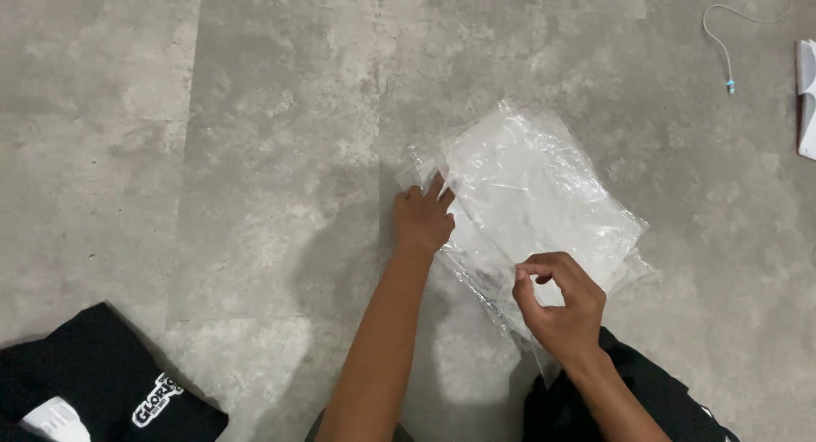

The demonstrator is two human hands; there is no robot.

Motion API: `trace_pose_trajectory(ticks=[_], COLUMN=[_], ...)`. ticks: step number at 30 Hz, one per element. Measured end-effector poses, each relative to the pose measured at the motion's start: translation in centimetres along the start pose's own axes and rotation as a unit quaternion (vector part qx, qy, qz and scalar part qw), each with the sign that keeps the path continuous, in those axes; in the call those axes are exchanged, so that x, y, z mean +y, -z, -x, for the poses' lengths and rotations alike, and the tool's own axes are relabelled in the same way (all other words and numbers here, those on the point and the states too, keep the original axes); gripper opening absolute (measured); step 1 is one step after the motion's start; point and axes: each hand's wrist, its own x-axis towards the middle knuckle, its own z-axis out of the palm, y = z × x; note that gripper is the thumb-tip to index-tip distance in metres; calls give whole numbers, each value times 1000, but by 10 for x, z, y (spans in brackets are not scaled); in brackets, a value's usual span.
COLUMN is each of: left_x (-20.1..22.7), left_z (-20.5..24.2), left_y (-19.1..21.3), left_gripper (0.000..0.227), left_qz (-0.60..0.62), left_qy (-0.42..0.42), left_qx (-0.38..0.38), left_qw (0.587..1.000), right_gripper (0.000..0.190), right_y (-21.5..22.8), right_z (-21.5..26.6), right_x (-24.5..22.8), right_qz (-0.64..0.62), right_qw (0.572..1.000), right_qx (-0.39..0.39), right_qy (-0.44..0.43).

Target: The person folds black polo shirts and places each one into a clear plastic bag. They smooth the shirts, fold them neatly, insert them into bags, and press out air before stacking the packaged shirts.

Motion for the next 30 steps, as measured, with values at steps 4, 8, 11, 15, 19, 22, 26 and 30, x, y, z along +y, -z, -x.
trace_pose_trajectory(ticks=[4, 8, 11, 15, 19, 22, 26, 30], left_x=[-1, -5, -24, -96, -62, -87, -116, -140], left_z=[5, -55, -55, -75, 157, 229, 311, 354], left_y=[-7, -92, -116, -157, 29, 38, 37, 8], left_gripper=[74, 50, 44, 48, 64, 76, 103, 62], left_qz=[15, 162, 307, 933, 923, 950, 925, 887], left_qy=[-2, -29, -67, -148, 165, 151, 196, 249], left_qx=[67, 432, 545, -91, 64, 127, 163, 178], left_qw=[998, 887, 777, 314, 340, 243, 283, 346], right_gripper=[4, 10, 15, 14, 14, 14, 14, 13], right_y=[-1, -4, -6, -10, -20, -37, -66, -101], right_z=[8, 15, 23, 34, 43, 50, 61, 75], right_x=[-3, -22, -44, -68, -97, -119, -157, -205], right_qz=[9, 16, -15, -13, -27, -51, -62, -95], right_qw=[998, 996, 994, 990, 986, 980, 968, 956], right_qx=[1, -42, -57, -92, -119, -143, -182, -206], right_qy=[69, 82, 91, 107, 118, 129, 159, 184])
